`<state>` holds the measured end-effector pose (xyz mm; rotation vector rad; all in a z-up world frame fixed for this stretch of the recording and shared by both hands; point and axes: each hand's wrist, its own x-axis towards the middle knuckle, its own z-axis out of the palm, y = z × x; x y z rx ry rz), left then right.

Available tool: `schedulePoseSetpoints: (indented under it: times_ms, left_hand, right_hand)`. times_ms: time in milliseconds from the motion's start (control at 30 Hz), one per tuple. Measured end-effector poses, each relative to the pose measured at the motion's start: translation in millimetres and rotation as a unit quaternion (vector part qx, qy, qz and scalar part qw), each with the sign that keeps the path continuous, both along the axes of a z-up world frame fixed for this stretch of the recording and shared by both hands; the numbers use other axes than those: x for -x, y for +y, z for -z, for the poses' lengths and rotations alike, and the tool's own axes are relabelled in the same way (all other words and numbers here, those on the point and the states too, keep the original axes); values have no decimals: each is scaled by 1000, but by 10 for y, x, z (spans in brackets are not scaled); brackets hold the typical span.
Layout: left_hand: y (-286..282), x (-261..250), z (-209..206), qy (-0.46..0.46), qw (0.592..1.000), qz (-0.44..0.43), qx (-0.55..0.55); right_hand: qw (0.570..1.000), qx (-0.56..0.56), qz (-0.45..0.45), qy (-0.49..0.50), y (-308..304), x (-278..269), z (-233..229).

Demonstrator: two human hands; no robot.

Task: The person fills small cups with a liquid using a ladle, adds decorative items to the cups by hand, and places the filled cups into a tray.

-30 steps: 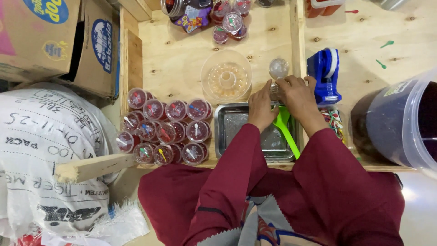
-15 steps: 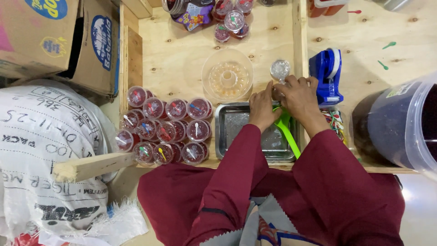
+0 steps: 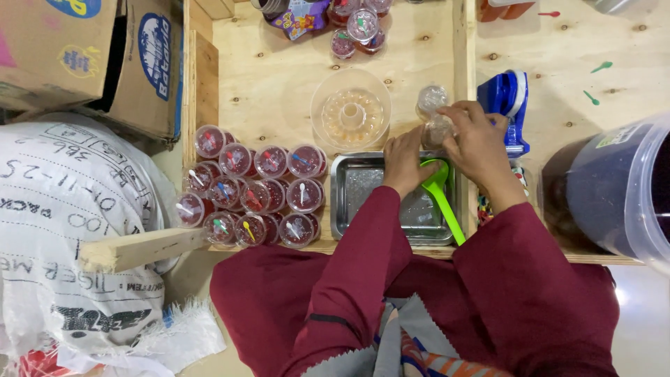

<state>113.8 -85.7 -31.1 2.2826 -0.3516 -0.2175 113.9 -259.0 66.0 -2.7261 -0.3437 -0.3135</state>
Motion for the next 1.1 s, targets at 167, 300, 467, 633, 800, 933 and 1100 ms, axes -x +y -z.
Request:
schedulePoseSetpoints:
  times_ms: [167, 300, 467, 633, 800, 933, 1100]
  left_hand:
    - [91, 199, -365, -62, 994, -22, 90]
    - [175, 618, -1160, 124, 935, -54, 327]
    - [37, 1053, -1244, 206, 808, -62, 548]
    - [110, 1405, -1225, 203, 767, -65, 606]
    - [366, 1646, -1057, 206, 769, -112, 594]
    - [697, 1804, -845, 227, 773, -131, 578]
    - [892, 1869, -707, 277, 717, -169, 617]
  right_hand:
    - [939, -341, 6, 39, -25, 313, -424]
    - [735, -661, 32, 152, 147, 677, -524]
    - [594, -772, 23, 225, 277, 1098, -215]
    - [563, -778, 58, 271, 426, 1578, -130]
    - [913, -350, 147, 153, 295, 2060, -270]
    - [983, -45, 166, 72, 213, 2411, -290]
    - [958, 164, 193, 131, 163, 2681, -112]
